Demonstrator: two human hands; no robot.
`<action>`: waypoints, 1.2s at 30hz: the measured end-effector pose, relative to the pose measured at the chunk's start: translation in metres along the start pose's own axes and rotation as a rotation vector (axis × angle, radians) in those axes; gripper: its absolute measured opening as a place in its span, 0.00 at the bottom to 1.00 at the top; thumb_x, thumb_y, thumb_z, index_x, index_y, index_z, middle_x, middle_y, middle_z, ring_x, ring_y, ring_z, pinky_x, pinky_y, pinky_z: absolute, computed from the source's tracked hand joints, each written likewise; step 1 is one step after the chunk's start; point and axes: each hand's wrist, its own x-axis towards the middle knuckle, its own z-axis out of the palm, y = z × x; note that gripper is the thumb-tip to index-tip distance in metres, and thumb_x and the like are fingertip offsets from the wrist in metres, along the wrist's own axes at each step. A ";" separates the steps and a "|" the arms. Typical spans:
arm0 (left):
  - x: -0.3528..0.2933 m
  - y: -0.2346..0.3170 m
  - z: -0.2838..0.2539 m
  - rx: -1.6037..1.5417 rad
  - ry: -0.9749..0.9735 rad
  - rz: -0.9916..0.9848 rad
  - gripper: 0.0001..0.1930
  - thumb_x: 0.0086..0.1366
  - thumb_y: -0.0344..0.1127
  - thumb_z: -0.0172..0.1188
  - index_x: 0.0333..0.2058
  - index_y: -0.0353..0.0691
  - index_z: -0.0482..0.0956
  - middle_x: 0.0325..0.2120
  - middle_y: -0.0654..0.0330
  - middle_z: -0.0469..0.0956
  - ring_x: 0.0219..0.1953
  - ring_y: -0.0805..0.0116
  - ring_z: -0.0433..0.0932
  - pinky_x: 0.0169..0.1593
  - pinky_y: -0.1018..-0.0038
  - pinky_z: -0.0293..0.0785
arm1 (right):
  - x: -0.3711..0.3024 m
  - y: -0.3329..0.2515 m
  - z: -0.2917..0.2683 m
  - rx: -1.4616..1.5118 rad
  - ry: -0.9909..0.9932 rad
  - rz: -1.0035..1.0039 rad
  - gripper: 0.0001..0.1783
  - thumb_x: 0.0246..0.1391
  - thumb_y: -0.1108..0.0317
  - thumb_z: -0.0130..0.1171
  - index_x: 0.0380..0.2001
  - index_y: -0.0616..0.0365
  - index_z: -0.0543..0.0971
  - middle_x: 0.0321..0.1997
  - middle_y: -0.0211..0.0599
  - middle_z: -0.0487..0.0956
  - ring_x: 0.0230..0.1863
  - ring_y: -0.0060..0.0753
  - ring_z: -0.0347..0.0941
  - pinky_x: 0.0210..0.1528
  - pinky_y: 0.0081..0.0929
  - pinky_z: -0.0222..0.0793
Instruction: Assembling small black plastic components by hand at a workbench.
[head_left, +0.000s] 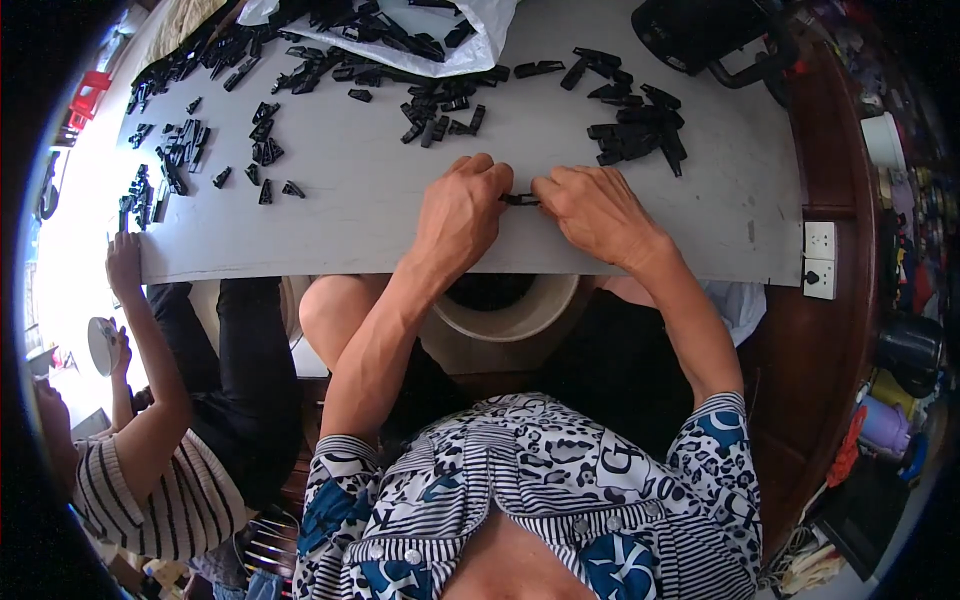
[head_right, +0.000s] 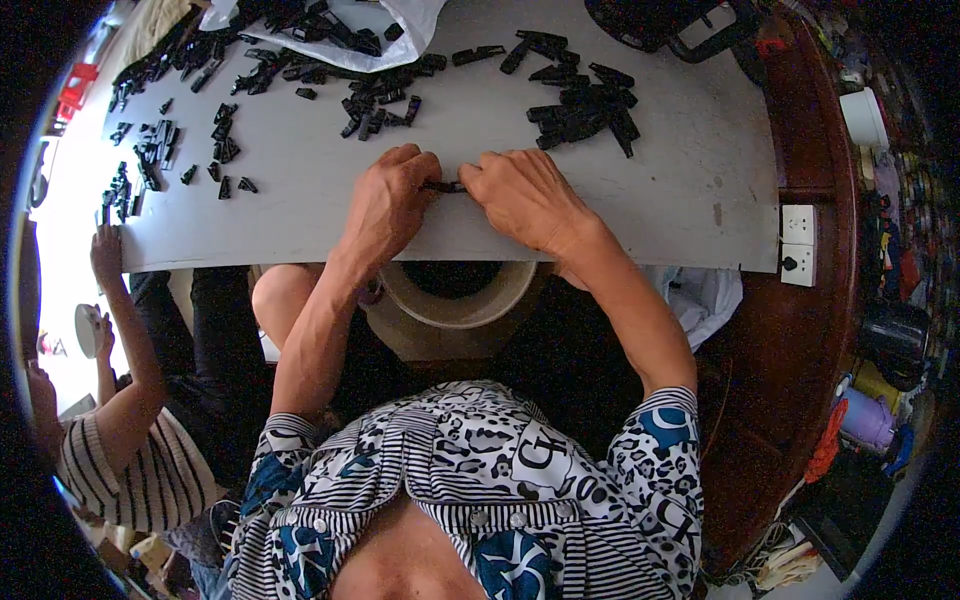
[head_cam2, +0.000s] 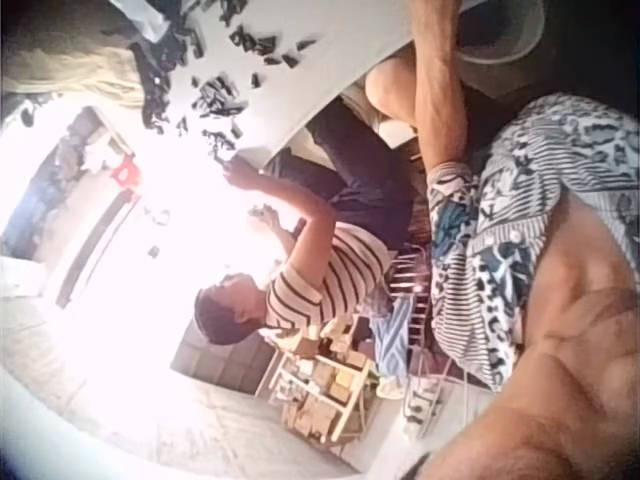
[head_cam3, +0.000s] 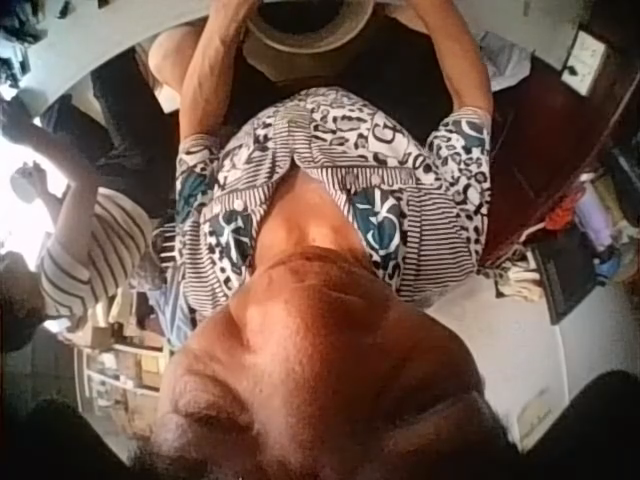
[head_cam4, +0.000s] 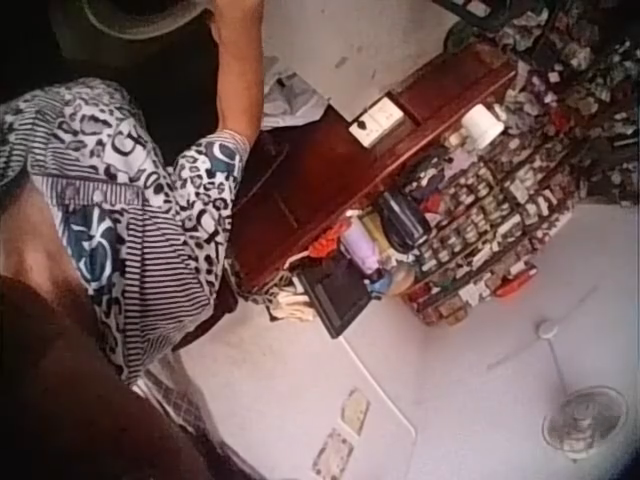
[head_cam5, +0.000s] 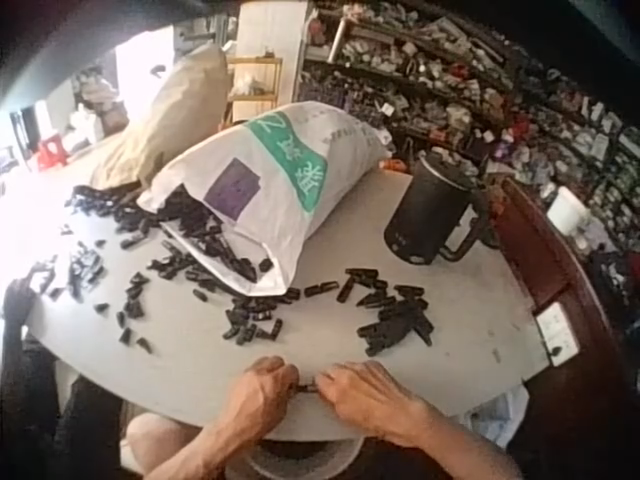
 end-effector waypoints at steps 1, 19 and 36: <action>0.000 0.000 0.000 0.005 -0.003 -0.008 0.07 0.49 0.24 0.60 0.28 0.37 0.74 0.28 0.54 0.73 0.35 0.50 0.74 0.37 0.60 0.71 | 0.001 0.000 -0.002 -0.021 -0.023 -0.011 0.03 0.50 0.74 0.50 0.25 0.60 0.73 0.27 0.43 0.74 0.33 0.48 0.75 0.33 0.42 0.69; 0.001 -0.013 0.009 -0.039 0.085 0.140 0.03 0.47 0.24 0.55 0.23 0.38 0.73 0.23 0.57 0.71 0.31 0.54 0.73 0.32 0.62 0.70 | 0.031 -0.016 -0.016 -0.262 -0.296 -0.389 0.08 0.40 0.68 0.55 0.14 0.53 0.81 0.20 0.37 0.80 0.25 0.37 0.79 0.27 0.35 0.73; 0.008 -0.008 -0.022 -0.185 0.099 -0.090 0.05 0.49 0.22 0.61 0.26 0.35 0.74 0.23 0.57 0.74 0.25 0.63 0.74 0.28 0.69 0.69 | -0.008 0.007 0.005 0.164 0.204 0.022 0.12 0.49 0.67 0.61 0.26 0.60 0.69 0.23 0.44 0.75 0.28 0.48 0.75 0.27 0.39 0.69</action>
